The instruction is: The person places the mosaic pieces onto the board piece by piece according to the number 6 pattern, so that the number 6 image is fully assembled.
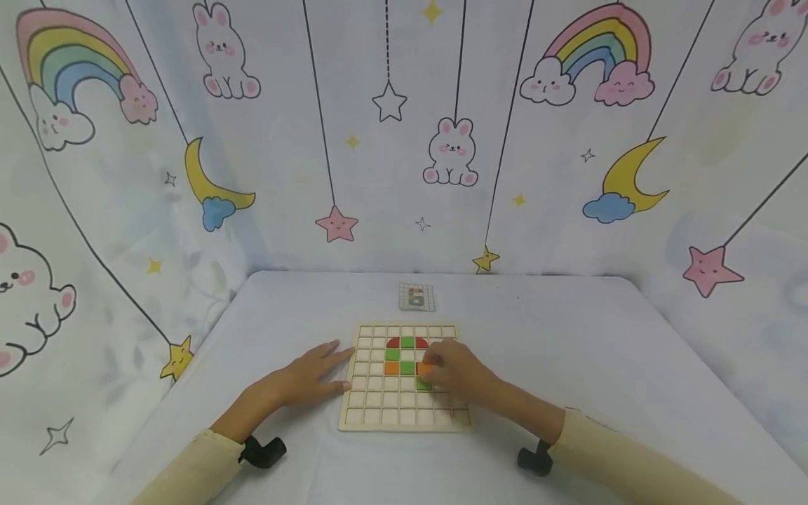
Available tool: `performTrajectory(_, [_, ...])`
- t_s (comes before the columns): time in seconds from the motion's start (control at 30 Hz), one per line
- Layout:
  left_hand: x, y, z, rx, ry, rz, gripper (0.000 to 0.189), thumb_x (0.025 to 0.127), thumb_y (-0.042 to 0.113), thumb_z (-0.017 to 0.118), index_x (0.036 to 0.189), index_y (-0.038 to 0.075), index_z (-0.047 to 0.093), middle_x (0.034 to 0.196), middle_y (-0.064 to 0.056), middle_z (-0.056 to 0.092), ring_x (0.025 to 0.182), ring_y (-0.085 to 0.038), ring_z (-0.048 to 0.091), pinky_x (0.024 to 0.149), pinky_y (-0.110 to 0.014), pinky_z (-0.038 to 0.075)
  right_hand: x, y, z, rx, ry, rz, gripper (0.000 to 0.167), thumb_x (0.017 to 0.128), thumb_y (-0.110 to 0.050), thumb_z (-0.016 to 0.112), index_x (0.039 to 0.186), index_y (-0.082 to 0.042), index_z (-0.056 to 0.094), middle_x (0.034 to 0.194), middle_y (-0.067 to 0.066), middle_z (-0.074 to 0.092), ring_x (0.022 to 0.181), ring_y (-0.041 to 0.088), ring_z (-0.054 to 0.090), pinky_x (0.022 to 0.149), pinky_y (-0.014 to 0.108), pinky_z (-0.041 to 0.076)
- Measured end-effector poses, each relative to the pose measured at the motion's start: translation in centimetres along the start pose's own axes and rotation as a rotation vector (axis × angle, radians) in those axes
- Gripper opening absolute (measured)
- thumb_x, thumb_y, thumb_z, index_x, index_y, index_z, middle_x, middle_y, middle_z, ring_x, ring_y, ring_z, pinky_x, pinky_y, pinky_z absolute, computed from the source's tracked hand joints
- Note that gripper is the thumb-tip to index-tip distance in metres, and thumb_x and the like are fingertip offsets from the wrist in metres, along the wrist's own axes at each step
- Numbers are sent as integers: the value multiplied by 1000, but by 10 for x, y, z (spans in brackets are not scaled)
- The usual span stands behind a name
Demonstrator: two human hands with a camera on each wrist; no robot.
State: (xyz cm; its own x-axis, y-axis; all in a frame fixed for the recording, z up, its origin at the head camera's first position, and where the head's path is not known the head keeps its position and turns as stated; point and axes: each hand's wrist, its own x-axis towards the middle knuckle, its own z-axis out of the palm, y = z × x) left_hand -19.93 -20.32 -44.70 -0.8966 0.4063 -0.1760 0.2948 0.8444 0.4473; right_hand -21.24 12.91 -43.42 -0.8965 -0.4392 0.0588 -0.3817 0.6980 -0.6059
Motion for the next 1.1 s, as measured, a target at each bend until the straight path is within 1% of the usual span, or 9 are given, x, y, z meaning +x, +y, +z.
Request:
performTrajectory(0.17, [0, -1, 1, 1, 2, -2, 74, 102, 54, 64, 165, 22, 40, 172, -23, 25, 159, -47, 23, 124, -69, 27, 7, -20, 9, -41, -23, -105, 21, 93, -15, 82, 109, -8, 71, 95, 0, 63, 89, 14, 56, 78, 28, 53])
performTrajectory(0.23, [0, -1, 1, 6, 5, 1, 74, 102, 54, 64, 165, 22, 40, 172, -23, 26, 158, -48, 23, 124, -69, 27, 8, -25, 11, -37, -30, -134, 20, 93, -14, 82, 107, -8, 69, 96, 1, 62, 90, 15, 56, 78, 29, 52])
performTrajectory(0.33, [0, -1, 1, 15, 7, 4, 74, 102, 54, 64, 165, 22, 40, 172, -23, 26, 158, -48, 24, 123, -69, 28, 12, -29, 16, -33, -47, -163, 17, 93, -15, 83, 100, -10, 68, 98, 0, 64, 93, 16, 57, 82, 30, 53])
performTrajectory(0.4, [0, -2, 1, 20, 7, 5, 74, 102, 54, 64, 165, 22, 40, 172, -23, 27, 158, -48, 24, 123, -69, 28, 15, -31, 21, -46, -66, -156, 15, 93, -16, 84, 96, -13, 69, 98, -3, 65, 94, 13, 58, 85, 30, 54])
performTrajectory(0.53, [-1, -3, 0, 20, 8, 13, 74, 102, 54, 64, 165, 22, 40, 171, -23, 27, 158, -48, 25, 123, -69, 28, 21, -35, 28, -98, -123, -118, 13, 93, -20, 84, 93, -17, 71, 94, -9, 65, 92, 9, 57, 83, 27, 54])
performTrajectory(0.63, [-1, -3, 0, 17, 11, 22, 74, 103, 55, 63, 165, 22, 40, 171, -24, 27, 157, -48, 25, 122, -70, 28, 22, -38, 30, -119, -147, -92, 12, 92, -21, 85, 92, -18, 73, 93, -10, 64, 90, 8, 57, 81, 26, 54])
performTrajectory(0.83, [-1, -3, 1, 12, 4, 19, 74, 103, 56, 62, 165, 23, 39, 172, -23, 26, 158, -49, 24, 122, -70, 28, 19, -41, 32, -113, -154, -79, 10, 91, -21, 85, 95, -19, 75, 95, -10, 68, 92, 6, 60, 86, 26, 57])
performTrajectory(0.97, [0, -3, 1, 17, 4, 10, 74, 103, 57, 62, 165, 23, 39, 172, -22, 25, 158, -48, 24, 122, -70, 28, 18, -40, 31, -118, -149, -89, 9, 93, -18, 84, 98, -19, 77, 97, -11, 70, 94, 4, 62, 88, 26, 58])
performTrajectory(1.1, [1, -3, 2, 26, 7, 4, 74, 102, 56, 63, 165, 24, 40, 172, -22, 26, 158, -48, 24, 123, -69, 29, 16, -36, 31, -141, -152, -106, 10, 95, -18, 82, 104, -21, 78, 103, -12, 69, 100, 5, 62, 93, 28, 58])
